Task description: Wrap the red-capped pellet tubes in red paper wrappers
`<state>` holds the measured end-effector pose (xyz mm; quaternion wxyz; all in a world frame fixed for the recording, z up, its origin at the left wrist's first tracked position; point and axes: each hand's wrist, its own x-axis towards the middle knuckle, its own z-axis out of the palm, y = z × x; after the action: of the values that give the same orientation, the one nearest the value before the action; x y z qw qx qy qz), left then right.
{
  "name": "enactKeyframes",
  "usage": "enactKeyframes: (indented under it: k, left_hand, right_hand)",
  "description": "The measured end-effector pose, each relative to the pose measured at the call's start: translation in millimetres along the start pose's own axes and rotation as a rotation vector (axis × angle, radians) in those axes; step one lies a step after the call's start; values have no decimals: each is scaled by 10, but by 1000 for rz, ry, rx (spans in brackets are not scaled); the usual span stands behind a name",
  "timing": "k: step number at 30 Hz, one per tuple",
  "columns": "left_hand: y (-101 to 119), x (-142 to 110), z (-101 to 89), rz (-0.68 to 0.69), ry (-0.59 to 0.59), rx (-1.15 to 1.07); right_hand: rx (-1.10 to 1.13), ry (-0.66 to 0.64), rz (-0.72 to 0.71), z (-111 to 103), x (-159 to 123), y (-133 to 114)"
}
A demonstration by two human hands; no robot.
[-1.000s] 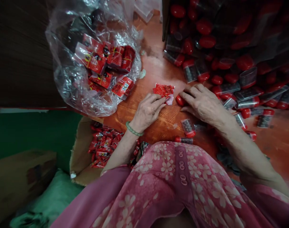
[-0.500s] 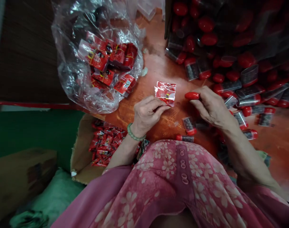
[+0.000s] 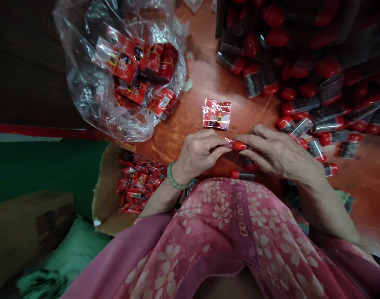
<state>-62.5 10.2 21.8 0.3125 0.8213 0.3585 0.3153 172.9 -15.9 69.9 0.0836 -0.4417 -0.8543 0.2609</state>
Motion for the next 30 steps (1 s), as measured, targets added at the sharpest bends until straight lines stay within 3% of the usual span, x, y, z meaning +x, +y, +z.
enactKeyframes:
  k: [8,16,20,26,30]
  left_hand:
    - [17,-29,31,90,-183,261]
    - [-42,-42,51,137,-206,291]
    - [-43,-24,43,90,-248,307]
    - [-99,66,-32,14,-345,30]
    - [-138,90,-48,-224,-392,-377]
  right_hand:
    - [-99,-170,11,6,50,-38]
    - [-126,-264,79,8,169,-95]
    - [-125,-265,101,22,231,-127]
    - [223,-179,24,44,237,9]
    - [594,-96,124,68,199,101]
